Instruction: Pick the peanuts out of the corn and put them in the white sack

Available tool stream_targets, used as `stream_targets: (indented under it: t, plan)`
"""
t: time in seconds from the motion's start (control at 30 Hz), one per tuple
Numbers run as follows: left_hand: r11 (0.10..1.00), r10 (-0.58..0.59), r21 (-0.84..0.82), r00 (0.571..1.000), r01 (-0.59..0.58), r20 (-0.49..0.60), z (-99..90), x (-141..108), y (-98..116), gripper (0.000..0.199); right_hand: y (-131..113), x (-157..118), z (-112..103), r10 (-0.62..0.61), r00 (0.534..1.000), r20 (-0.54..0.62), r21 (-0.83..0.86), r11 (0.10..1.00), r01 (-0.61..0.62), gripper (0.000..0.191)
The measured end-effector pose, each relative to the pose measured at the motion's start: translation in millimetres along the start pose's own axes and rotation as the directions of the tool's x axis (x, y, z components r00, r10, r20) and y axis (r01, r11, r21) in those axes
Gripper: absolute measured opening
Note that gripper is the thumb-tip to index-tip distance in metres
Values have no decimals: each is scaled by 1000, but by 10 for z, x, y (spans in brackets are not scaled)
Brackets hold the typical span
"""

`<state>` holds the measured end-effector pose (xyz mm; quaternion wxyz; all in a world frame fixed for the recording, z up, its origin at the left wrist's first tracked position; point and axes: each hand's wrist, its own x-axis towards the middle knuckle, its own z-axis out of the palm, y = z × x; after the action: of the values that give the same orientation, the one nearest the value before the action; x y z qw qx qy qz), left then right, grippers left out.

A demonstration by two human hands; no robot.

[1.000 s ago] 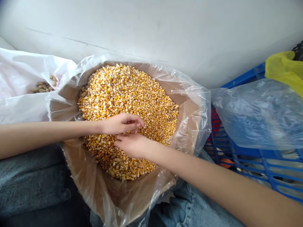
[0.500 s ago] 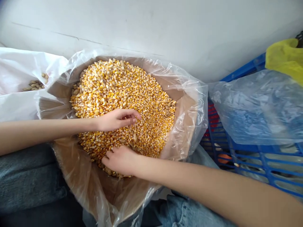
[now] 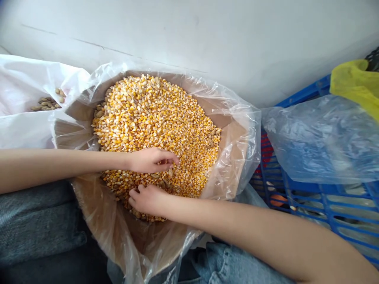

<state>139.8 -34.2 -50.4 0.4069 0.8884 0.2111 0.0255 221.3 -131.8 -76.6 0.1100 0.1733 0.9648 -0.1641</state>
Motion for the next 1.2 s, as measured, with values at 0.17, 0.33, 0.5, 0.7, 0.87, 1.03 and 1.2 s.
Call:
stream_targets:
  t: [0.17, 0.33, 0.5, 0.7, 0.87, 1.03, 1.2]
  plan:
    - [901, 141, 399, 985, -171, 103, 25, -47, 13, 21, 183, -209, -314, 46, 952, 301, 567, 795, -218, 18]
    - [742, 170, 617, 963, -263, 207, 169, -74, -25, 17, 617, -572, -590, -51, 880, 473, 866, 211, -453, 19]
    - [717, 138, 631, 948, -296, 288, 189, -44, -22, 17, 858, -677, -628, 173, 842, 510, 805, 248, -539, 28]
    - [875, 4, 469, 971, -119, 238, -45, -18, 91, 16, 777, -468, -415, 613, 676, 409, 219, 653, -725, 31]
    - [977, -205, -5, 950, 212, 235, -159, 10, 149, 17, 704, -400, -352, 667, 667, 333, 169, 654, -738, 32]
    - [983, -174, -20, 963, 182, 204, -35, 0, 155, 19, 915, -563, -477, 624, 631, 461, 421, 472, -775, 25]
    - [869, 46, 464, 962, -172, 271, 325, -45, 103, 24, 1158, -747, -570, 428, 702, 568, 776, 6, -631, 27]
